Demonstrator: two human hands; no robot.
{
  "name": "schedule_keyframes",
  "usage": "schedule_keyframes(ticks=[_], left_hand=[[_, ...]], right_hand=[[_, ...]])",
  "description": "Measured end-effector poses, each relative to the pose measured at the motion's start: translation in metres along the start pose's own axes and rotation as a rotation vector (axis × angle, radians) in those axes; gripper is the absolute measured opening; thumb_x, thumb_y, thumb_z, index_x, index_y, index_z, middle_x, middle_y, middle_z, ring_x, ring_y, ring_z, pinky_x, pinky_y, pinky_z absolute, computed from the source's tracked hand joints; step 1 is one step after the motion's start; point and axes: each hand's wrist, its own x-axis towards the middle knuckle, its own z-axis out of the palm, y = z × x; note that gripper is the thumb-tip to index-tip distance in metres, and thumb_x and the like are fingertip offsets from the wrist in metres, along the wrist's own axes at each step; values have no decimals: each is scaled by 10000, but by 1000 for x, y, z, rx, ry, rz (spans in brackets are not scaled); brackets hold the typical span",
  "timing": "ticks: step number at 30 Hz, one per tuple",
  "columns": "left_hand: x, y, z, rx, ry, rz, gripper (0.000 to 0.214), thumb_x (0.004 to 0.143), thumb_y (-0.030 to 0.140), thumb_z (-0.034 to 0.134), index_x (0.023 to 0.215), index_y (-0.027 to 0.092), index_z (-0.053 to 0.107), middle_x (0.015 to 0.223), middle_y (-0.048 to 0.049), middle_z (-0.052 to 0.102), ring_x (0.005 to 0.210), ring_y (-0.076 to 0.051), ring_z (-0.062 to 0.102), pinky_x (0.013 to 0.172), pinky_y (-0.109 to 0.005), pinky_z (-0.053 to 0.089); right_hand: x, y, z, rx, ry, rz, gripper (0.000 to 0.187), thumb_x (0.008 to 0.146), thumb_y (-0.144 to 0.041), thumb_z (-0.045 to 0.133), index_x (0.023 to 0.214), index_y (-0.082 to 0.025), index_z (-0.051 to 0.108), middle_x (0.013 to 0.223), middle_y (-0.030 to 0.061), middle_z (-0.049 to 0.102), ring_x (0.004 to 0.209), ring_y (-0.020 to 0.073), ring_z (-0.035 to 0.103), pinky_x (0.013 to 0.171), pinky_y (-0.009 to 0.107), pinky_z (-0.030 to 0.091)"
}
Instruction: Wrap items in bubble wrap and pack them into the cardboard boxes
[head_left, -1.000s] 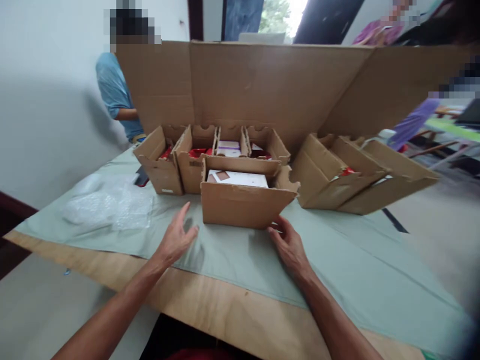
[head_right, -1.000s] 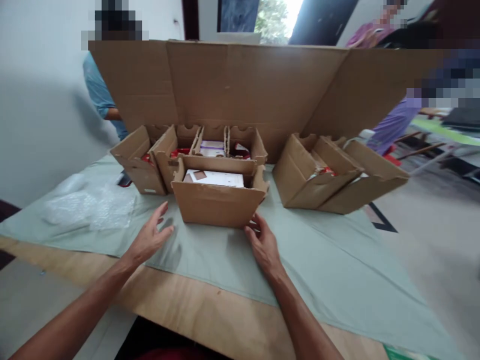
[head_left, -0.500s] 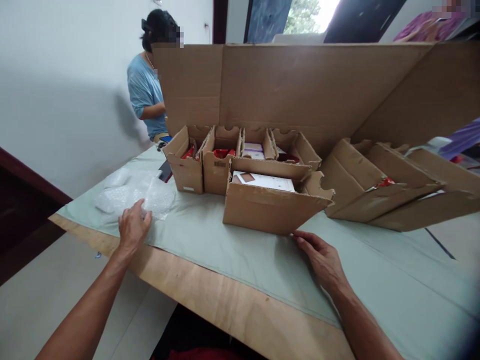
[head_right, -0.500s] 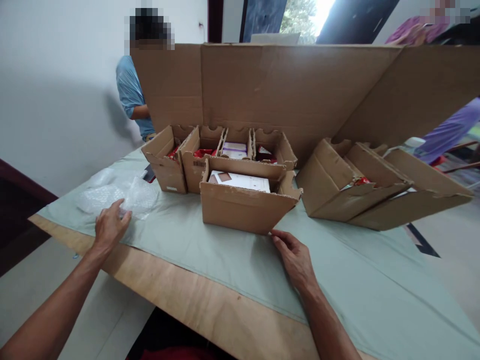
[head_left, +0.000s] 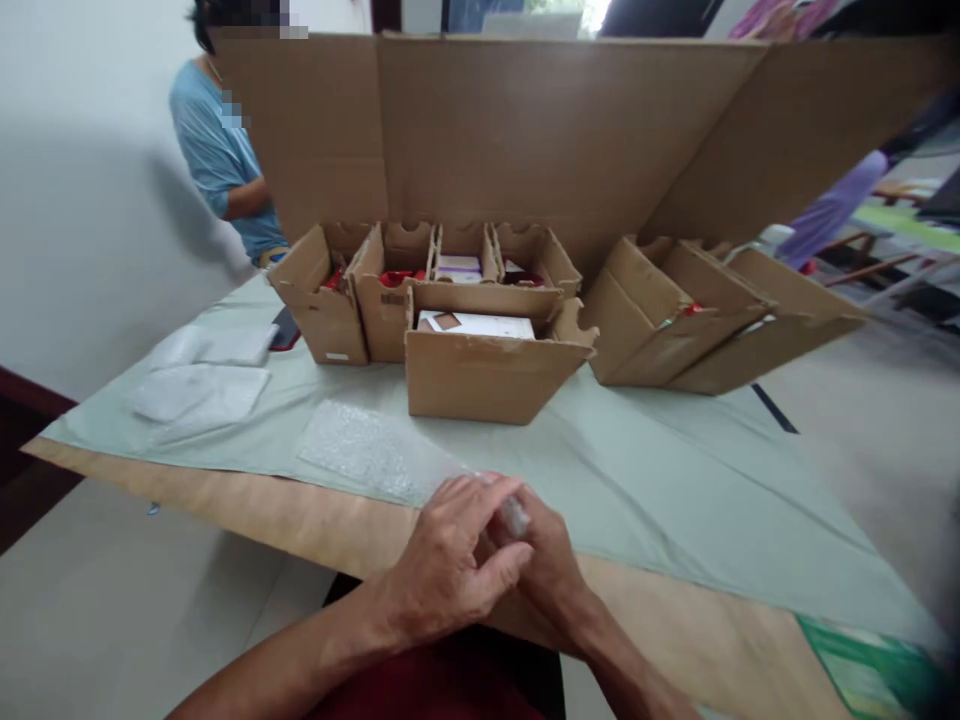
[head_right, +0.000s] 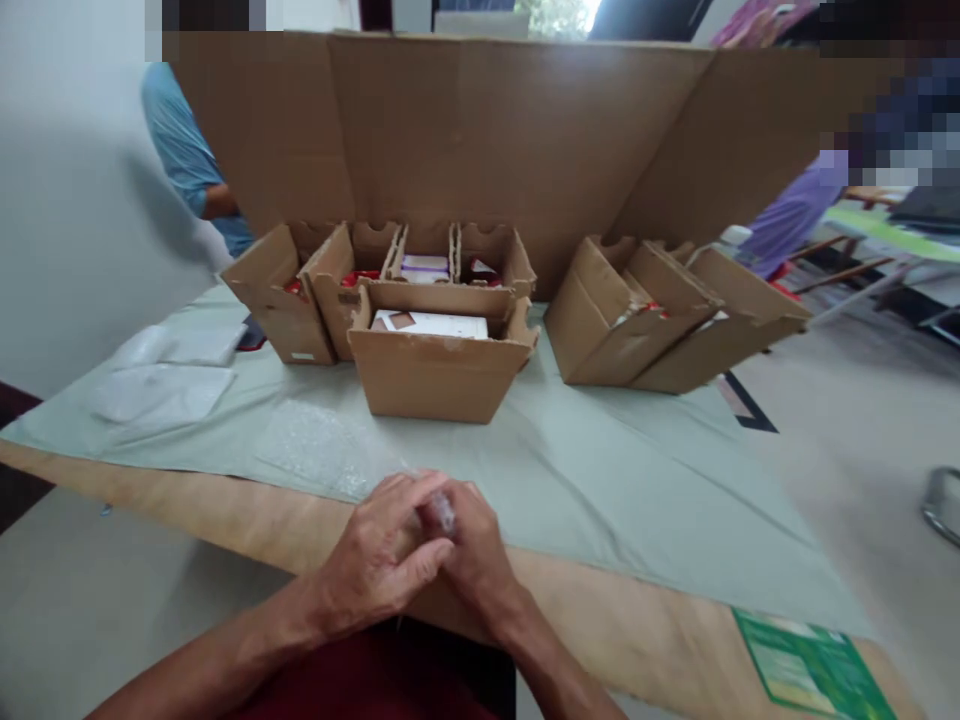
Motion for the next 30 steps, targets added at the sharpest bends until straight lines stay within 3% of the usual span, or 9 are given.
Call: schedule_keyframes(ticks=[3, 7, 10, 13, 15, 18, 20, 26, 30], left_hand=[[-11, -7, 1, 62, -69, 0, 575, 925, 228, 623, 1470, 218, 439, 1198, -120, 691, 1099, -258, 647, 958, -454, 553], [-37, -42, -8, 356, -177, -45, 423, 915, 212, 614, 1335, 177, 571, 1290, -162, 643, 1233, -328, 574, 1024, -531, 508], [-49, -63, -9, 478, -232, -61, 275, 949, 189, 544, 1197, 184, 663, 1252, -146, 666, 1195, -321, 591, 993, -511, 513], [-47, -70, -8, 508, -248, -72, 246, 991, 182, 478, 1046, 204, 716, 1102, -110, 708, 1052, -277, 627, 920, -462, 519], [-40, -71, -9, 509, -273, -83, 248, 996, 201, 480, 953, 212, 724, 1029, -96, 715, 988, -265, 625, 878, -443, 511], [-32, -71, -12, 490, -320, -98, 214, 979, 226, 512, 914, 224, 715, 1010, -81, 716, 983, -264, 621, 878, -438, 498], [-29, -70, -16, 462, -350, -97, 169, 960, 249, 543, 946, 226, 711, 1026, -77, 714, 997, -266, 625, 899, -443, 496], [-27, -68, -31, 477, -413, -53, 274, 880, 321, 674, 1141, 239, 672, 1191, -94, 692, 1109, -294, 626, 936, -464, 498], [-25, -73, -41, 461, -428, -56, 226, 944, 250, 562, 1137, 230, 678, 1185, -94, 711, 1109, -274, 649, 933, -462, 507]], right_hand=[[-6, 17, -29, 159, 148, 286, 259, 912, -451, 653, 1026, -236, 741, 967, 57, 791, 880, 245, 746, 805, 377, 614], [-27, 49, -65, 320, 262, 489, 467, 831, -508, 745, 1185, -210, 680, 1030, 80, 781, 913, 243, 739, 796, 370, 606], [-42, 59, -81, 258, 367, 478, 518, 861, -479, 706, 1301, -230, 594, 1125, 98, 751, 944, 236, 730, 798, 379, 601], [-51, 54, -90, -72, 514, 328, 463, 899, -400, 657, 1329, -247, 580, 1322, 127, 668, 1116, 266, 680, 894, 442, 572], [-55, 47, -91, -261, 418, 174, 427, 915, -358, 646, 1330, -266, 600, 1377, 116, 643, 1230, 284, 626, 980, 485, 532], [-57, 42, -83, -374, 35, -24, 348, 907, -328, 679, 1250, -272, 675, 1322, 97, 695, 1227, 303, 629, 1002, 515, 506], [-56, 44, -73, -439, -84, -74, 211, 929, -279, 657, 1122, -256, 738, 1276, 95, 725, 1190, 308, 647, 976, 513, 503], [-47, 47, -74, -414, -73, -9, 227, 1012, -276, 552, 974, -260, 775, 1159, 52, 781, 1113, 266, 696, 967, 489, 493], [-40, 36, -87, -280, -104, 94, 209, 981, -278, 577, 932, -261, 780, 1115, 37, 799, 1094, 258, 723, 1010, 493, 493]])
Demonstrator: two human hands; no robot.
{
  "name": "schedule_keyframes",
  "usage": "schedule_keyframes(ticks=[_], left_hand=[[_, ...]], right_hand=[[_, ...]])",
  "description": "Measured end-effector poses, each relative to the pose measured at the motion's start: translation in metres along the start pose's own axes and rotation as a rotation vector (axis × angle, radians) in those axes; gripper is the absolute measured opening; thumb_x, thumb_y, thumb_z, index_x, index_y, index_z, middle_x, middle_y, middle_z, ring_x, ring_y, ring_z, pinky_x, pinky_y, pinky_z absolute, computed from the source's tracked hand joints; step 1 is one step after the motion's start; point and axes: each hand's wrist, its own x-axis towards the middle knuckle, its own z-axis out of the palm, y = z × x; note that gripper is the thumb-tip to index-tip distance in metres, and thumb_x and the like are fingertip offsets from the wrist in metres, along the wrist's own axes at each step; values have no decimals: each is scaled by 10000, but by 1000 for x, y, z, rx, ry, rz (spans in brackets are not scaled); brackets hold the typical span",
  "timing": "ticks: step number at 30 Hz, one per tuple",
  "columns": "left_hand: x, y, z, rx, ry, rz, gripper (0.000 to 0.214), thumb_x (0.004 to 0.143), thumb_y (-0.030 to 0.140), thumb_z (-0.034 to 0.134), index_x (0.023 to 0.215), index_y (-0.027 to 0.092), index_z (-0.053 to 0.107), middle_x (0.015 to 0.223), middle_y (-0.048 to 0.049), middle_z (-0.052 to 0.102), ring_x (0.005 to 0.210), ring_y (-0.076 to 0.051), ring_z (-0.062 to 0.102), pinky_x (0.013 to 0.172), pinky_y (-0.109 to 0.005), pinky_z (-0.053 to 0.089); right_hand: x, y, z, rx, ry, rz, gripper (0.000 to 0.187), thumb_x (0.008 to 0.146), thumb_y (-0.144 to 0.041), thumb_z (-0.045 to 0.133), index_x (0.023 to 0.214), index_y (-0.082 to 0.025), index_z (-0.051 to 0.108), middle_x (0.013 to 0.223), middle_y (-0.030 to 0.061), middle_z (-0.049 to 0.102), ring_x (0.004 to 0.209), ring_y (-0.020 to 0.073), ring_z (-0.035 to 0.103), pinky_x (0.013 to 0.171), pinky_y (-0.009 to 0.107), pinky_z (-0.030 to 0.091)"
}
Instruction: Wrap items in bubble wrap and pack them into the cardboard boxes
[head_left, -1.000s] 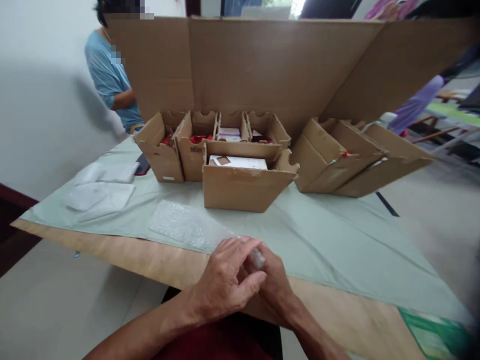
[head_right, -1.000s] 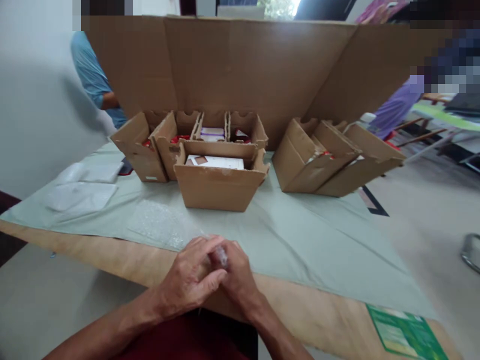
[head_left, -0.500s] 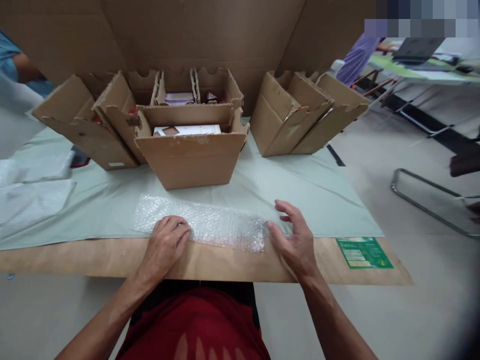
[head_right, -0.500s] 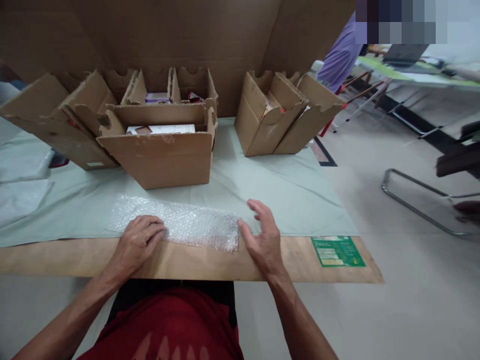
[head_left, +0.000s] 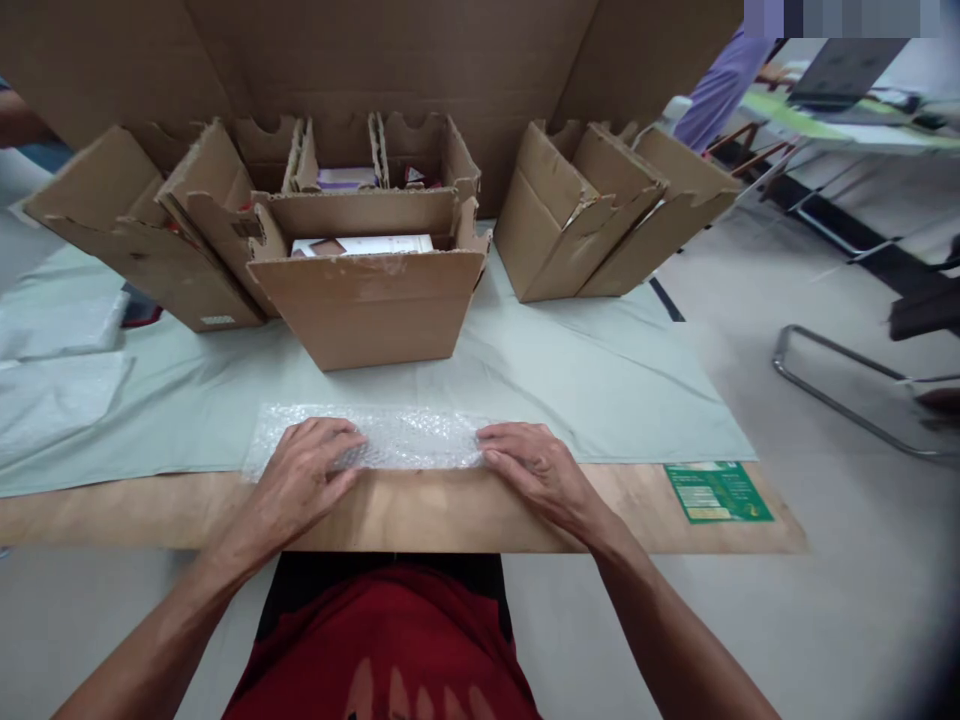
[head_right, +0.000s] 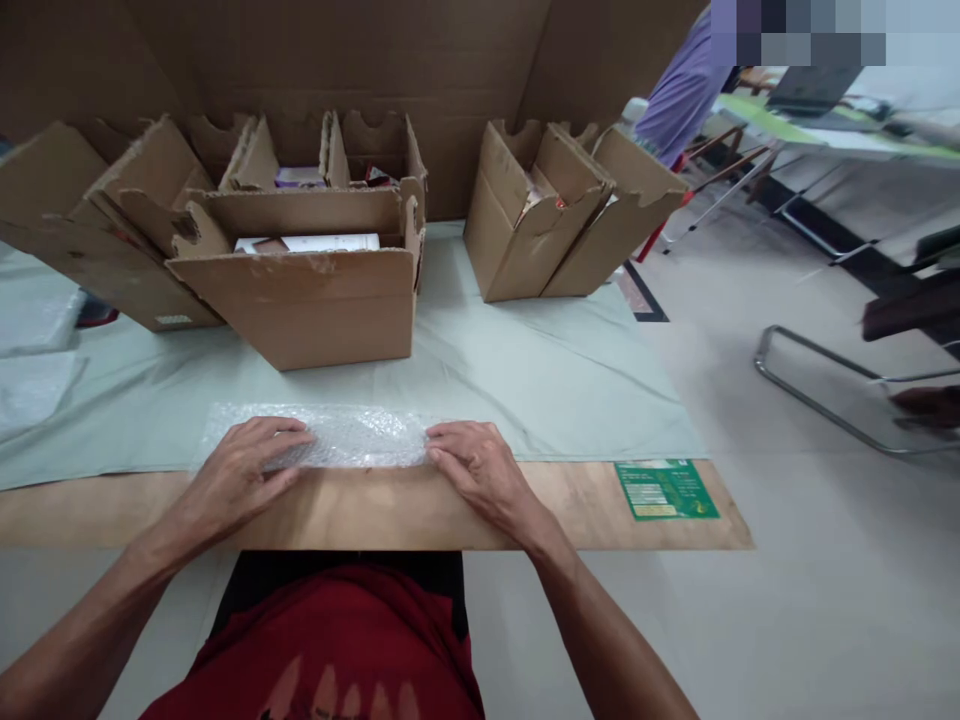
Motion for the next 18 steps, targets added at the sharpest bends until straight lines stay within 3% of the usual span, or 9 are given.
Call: schedule_keyframes(ticks=[3, 7, 12, 15, 18], left_hand=[[-1, -6, -6, -64, -44, 19, 216, 973, 267, 533, 1123, 238, 687, 1138, -68, 736, 1073, -251, 670, 939, -462, 513], [0, -4, -19, -109, -140, 29, 298, 956, 439, 597, 1159, 239, 686, 1172, -68, 740, 1110, -260, 673, 972, -460, 525], [8, 6, -23, -15, -92, 23, 480, 902, 483, 631, 1289, 198, 646, 1323, -132, 680, 1210, -308, 633, 1027, -503, 506], [9, 0, -24, -5, -74, -10, 321, 951, 352, 497, 1137, 215, 719, 1153, -101, 761, 1082, -286, 690, 1013, -510, 508], [4, -15, -40, -78, -49, -193, 318, 933, 381, 466, 957, 231, 746, 956, -67, 794, 919, -263, 725, 941, -470, 550]], right_hand=[[3, -4, -5, 129, -4, 78, 195, 944, -268, 588, 895, -257, 777, 1053, 34, 810, 1034, 239, 747, 974, 442, 540], [9, -8, -7, 227, -6, 158, 194, 939, -307, 582, 894, -241, 759, 1031, 45, 806, 975, 228, 748, 805, 350, 582], [16, -21, -15, 158, 74, 88, 201, 960, -332, 582, 864, -232, 727, 836, 18, 772, 816, 193, 706, 788, 325, 538], [17, -29, -33, 209, 132, 41, 197, 966, -349, 599, 883, -222, 724, 810, 13, 751, 766, 173, 691, 750, 298, 525], [21, -28, -50, 249, 193, 77, 191, 944, -369, 636, 877, -213, 724, 766, 4, 721, 714, 156, 663, 684, 276, 504]])
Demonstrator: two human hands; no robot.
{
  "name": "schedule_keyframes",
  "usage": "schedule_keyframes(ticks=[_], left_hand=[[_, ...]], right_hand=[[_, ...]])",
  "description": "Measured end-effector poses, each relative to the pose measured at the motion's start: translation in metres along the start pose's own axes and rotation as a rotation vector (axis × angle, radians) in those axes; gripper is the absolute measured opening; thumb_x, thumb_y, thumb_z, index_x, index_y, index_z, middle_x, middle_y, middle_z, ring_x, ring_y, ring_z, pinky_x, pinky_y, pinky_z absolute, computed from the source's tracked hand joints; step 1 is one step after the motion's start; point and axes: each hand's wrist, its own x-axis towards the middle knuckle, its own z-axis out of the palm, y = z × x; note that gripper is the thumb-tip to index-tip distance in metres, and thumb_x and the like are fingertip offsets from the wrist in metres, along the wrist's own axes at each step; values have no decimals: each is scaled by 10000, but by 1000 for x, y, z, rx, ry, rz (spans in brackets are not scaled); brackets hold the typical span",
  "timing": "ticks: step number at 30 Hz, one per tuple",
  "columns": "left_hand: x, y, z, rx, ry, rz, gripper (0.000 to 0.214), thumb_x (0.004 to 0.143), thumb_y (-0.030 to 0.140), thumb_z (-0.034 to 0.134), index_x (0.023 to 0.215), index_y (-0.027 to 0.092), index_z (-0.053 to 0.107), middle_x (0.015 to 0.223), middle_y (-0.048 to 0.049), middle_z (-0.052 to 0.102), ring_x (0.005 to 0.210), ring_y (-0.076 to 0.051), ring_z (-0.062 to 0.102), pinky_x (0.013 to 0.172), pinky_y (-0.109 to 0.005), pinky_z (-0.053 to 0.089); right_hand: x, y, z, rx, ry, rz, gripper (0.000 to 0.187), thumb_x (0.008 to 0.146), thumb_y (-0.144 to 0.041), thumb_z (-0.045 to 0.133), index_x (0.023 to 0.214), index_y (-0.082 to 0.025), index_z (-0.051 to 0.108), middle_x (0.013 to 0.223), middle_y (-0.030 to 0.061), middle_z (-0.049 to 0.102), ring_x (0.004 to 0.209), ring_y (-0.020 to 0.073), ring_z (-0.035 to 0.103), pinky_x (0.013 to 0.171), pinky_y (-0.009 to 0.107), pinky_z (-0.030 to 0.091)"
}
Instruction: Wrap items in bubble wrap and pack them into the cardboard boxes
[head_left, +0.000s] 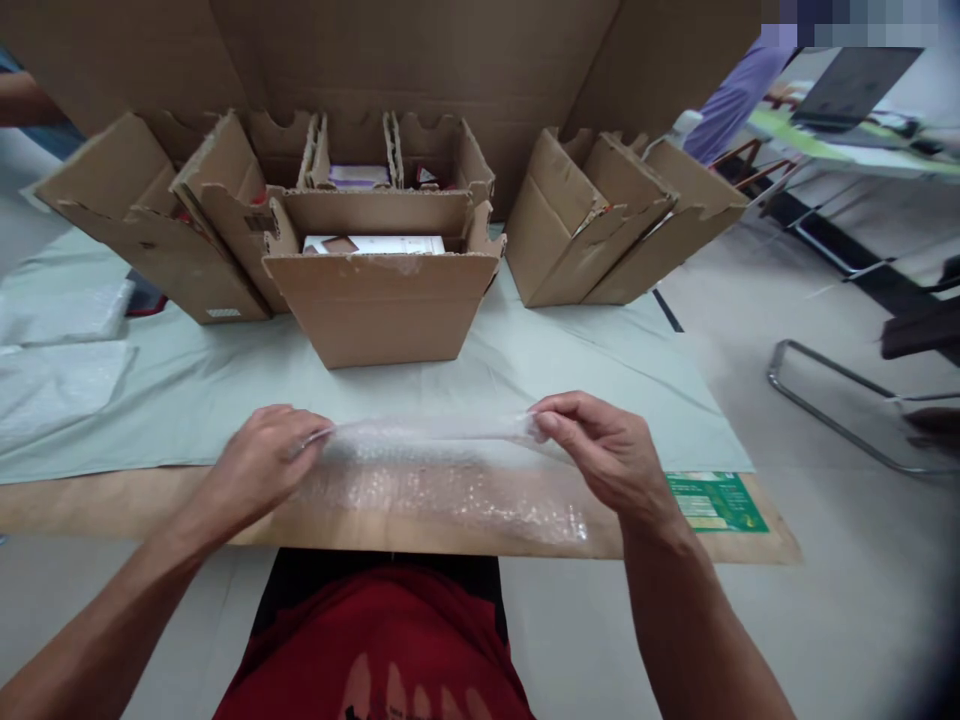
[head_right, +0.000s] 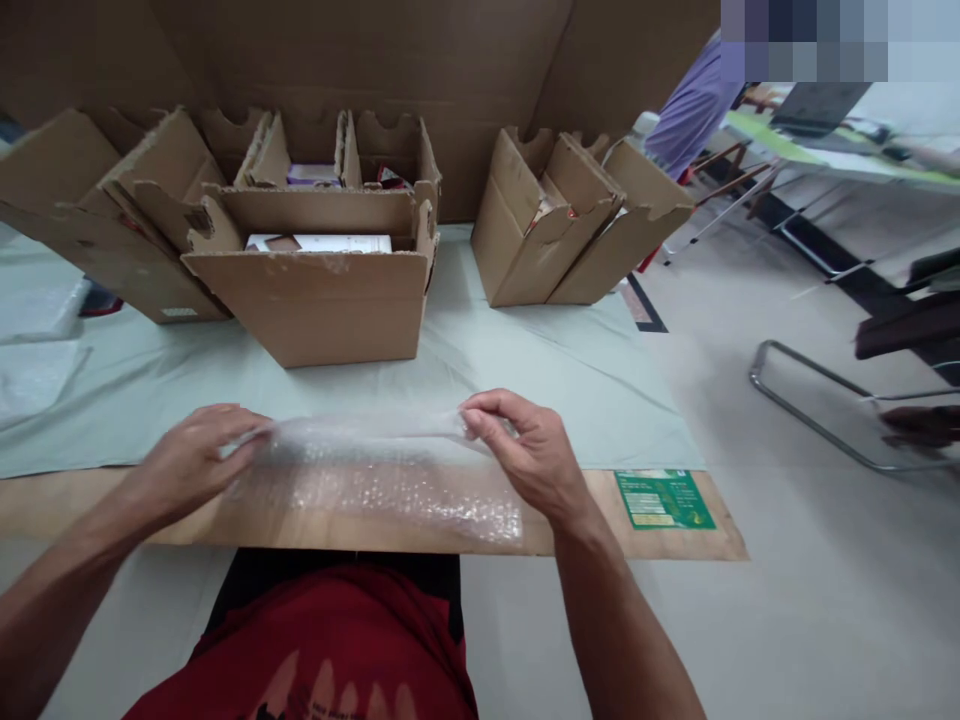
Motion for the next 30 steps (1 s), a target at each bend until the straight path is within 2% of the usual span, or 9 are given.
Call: schedule_keyframes(ticks=[5, 9, 12, 14, 15, 18, 22, 25, 30], left_hand=[[7, -16, -30, -145, -37, -270, 382, 841, 543, 555, 995, 244, 737, 981, -34, 792, 860, -238, 727, 827, -369, 587], [23, -29, -20, -61, -48, -360, 487, 823, 490, 540, 1174, 188, 694, 1010, -95, 785, 908, -291, 740, 856, -431, 589], [20, -32, -5, 151, 208, -264, 569, 875, 464, 554, 1342, 141, 602, 1235, -198, 709, 1153, -391, 668, 989, -555, 528], [9, -22, 7, 262, 398, -129, 607, 929, 435, 559, 1457, 144, 493, 1433, -231, 576, 1346, -429, 534, 1087, -608, 446], [3, -14, 14, 287, 420, -47, 623, 948, 413, 564, 1505, 167, 430, 1516, -224, 499, 1419, -426, 461, 1127, -612, 410], [-9, 11, 43, 300, 227, 203, 651, 990, 392, 550, 1570, 262, 286, 1674, -159, 290, 1549, -371, 276, 1216, -574, 316], [-12, 13, 75, 368, -12, 267, 608, 1029, 485, 426, 1556, 205, 305, 1660, -196, 327, 1545, -364, 294, 1235, -587, 247], [-15, -6, 76, 386, -56, 200, 639, 1023, 547, 396, 1540, 175, 360, 1659, -213, 329, 1550, -387, 274, 1236, -606, 216], [-29, -25, 56, 366, -25, 52, 675, 1009, 582, 377, 1546, 173, 380, 1660, -226, 319, 1546, -426, 266, 1217, -645, 222]], right_hand=[[30, 28, 6, -12, -28, 100, 231, 898, -400, 649, 817, -192, 707, 682, -2, 676, 672, 157, 626, 686, 295, 498], [44, 57, 21, -141, 162, 108, 263, 897, -420, 607, 937, -184, 715, 912, 71, 749, 838, 223, 688, 769, 374, 544], [28, 59, 22, -326, 306, -27, 250, 944, -387, 583, 1064, -209, 711, 1188, 117, 737, 1124, 286, 673, 958, 487, 522], [12, 48, 27, -443, 296, -142, 238, 979, -348, 564, 1138, -232, 699, 1259, 112, 720, 1216, 292, 640, 1045, 527, 476], [5, 41, 34, -494, 248, -194, 264, 990, -334, 557, 1201, -239, 682, 1312, 114, 699, 1254, 293, 621, 1069, 533, 461], [-3, 21, 69, -627, -52, -301, 490, 1004, -408, 549, 1466, -247, 522, 1577, 128, 493, 1437, 314, 467, 1120, 528, 426], [7, 24, 109, -791, -393, -314, 717, 984, -622, 511, 1584, -256, 366, 1687, 104, 323, 1555, 312, 281, 1216, 504, 325], [9, 46, 103, -876, -375, -230, 694, 1001, -615, 469, 1572, -227, 395, 1681, 113, 334, 1556, 310, 288, 1248, 496, 275], [-11, 77, 64, -933, -140, -48, 621, 1039, -506, 417, 1578, -198, 388, 1643, 168, 392, 1519, 350, 360, 1197, 554, 323]])
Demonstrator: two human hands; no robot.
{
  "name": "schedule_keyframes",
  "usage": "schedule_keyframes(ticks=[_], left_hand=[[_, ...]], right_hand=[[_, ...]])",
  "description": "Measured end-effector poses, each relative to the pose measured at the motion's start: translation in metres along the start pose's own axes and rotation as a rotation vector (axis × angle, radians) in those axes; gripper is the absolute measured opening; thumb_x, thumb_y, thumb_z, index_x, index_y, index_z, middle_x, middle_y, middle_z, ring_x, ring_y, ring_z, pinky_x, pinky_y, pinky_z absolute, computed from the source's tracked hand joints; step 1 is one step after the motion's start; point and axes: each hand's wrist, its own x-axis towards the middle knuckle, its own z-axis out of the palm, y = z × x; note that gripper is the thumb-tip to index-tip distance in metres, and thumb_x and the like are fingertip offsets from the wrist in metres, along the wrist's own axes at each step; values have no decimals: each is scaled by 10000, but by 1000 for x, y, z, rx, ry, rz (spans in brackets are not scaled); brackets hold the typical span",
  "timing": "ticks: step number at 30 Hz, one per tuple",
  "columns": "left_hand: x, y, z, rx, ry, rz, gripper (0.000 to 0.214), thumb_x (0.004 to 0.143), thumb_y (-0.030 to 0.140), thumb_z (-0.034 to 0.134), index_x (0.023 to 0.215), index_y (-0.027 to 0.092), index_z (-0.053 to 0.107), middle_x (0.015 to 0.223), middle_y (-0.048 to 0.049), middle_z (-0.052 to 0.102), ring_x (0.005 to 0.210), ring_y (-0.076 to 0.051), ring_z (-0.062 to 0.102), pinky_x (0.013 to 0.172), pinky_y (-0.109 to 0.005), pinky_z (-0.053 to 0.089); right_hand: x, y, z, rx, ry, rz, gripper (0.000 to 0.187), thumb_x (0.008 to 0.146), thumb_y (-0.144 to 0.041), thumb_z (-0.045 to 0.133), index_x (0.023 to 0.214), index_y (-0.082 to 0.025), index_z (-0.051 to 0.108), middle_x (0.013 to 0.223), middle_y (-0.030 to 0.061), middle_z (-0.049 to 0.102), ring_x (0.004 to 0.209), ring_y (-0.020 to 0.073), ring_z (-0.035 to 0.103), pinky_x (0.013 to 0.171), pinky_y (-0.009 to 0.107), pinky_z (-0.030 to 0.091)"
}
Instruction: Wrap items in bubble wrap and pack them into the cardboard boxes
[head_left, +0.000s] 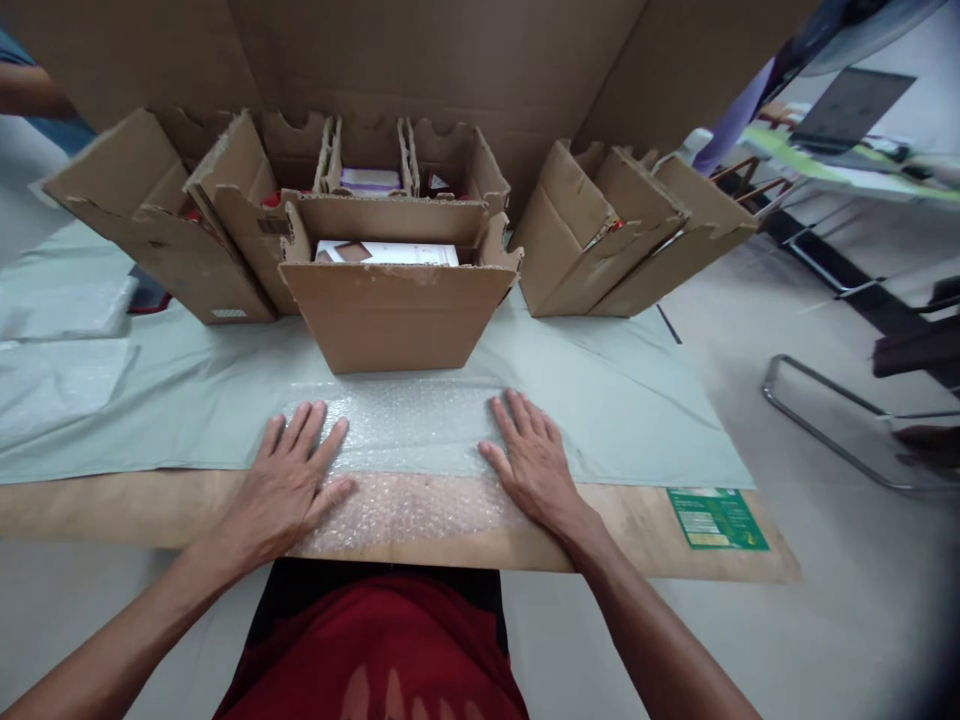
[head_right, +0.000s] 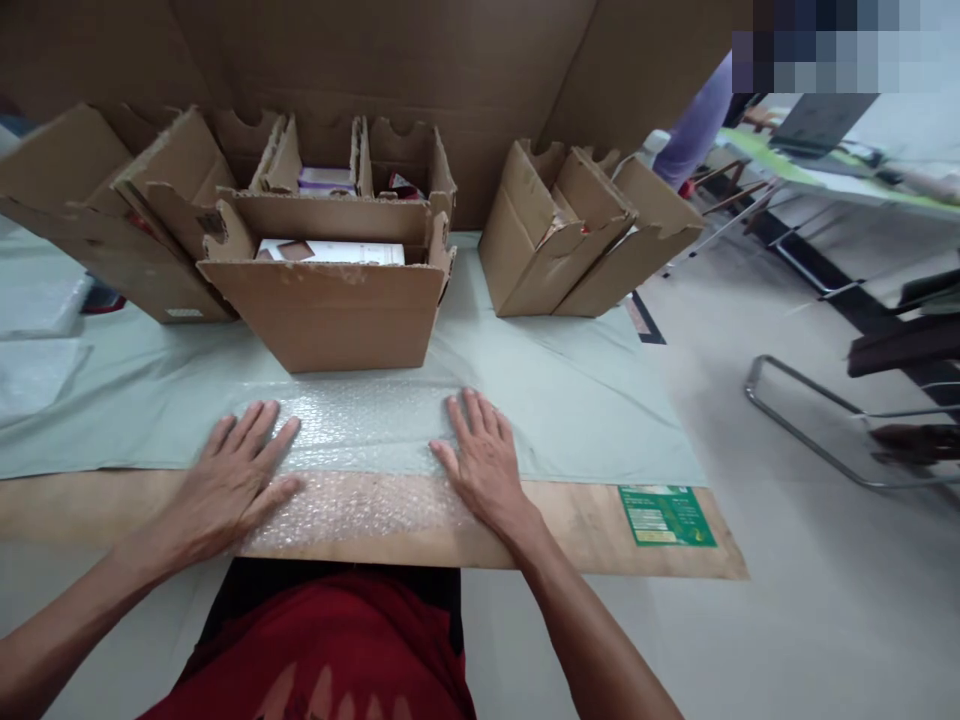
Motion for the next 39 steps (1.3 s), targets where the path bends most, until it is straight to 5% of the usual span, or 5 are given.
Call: schedule_keyframes(ticks=[10, 17, 22, 31, 39], left_hand=[[-5, 9, -4, -17, -84, 148, 605, 1036, 546, 382, 1542, 217, 425, 1654, -179, 359, 1557, -361, 274, 1233, -637, 205], [-30, 11, -20, -109, -64, 306, 802, 941, 623, 556, 1613, 287, 274, 1686, -122, 309, 1563, -349, 259, 1255, -598, 211], [-33, 19, -19, -103, -77, 311, 854, 824, 542, 714, 1560, 259, 388, 1639, -153, 394, 1518, -385, 349, 1231, -625, 263], [-48, -8, -28, -215, 110, 165, 351, 970, 254, 492, 1289, 250, 638, 1311, -76, 731, 1272, -274, 657, 1150, -570, 438], [-28, -11, -42, -422, 139, -97, 284, 932, 409, 520, 1021, 261, 745, 1032, -51, 810, 1065, -288, 741, 993, -478, 579]], right_hand=[[-10, 1, -20, 40, -32, -81, 499, 1037, -395, 421, 1484, -198, 525, 1586, 149, 486, 1486, 330, 422, 1183, 575, 325], [-81, 41, -53, 265, -66, -240, 557, 947, -316, 564, 1501, -285, 519, 1575, 96, 511, 1456, 311, 472, 1113, 534, 463], [-85, 16, -34, 304, 91, -245, 297, 983, -196, 517, 1144, -271, 755, 1365, 97, 698, 1348, 309, 592, 1028, 539, 533], [-72, 14, -69, 630, 224, -41, 212, 1025, -272, 511, 945, -250, 707, 865, 33, 765, 830, 201, 736, 767, 354, 598], [-92, 30, -58, 389, 33, -222, 688, 913, -185, 589, 1558, -292, 374, 1579, 124, 481, 1457, 292, 467, 1142, 520, 464]])
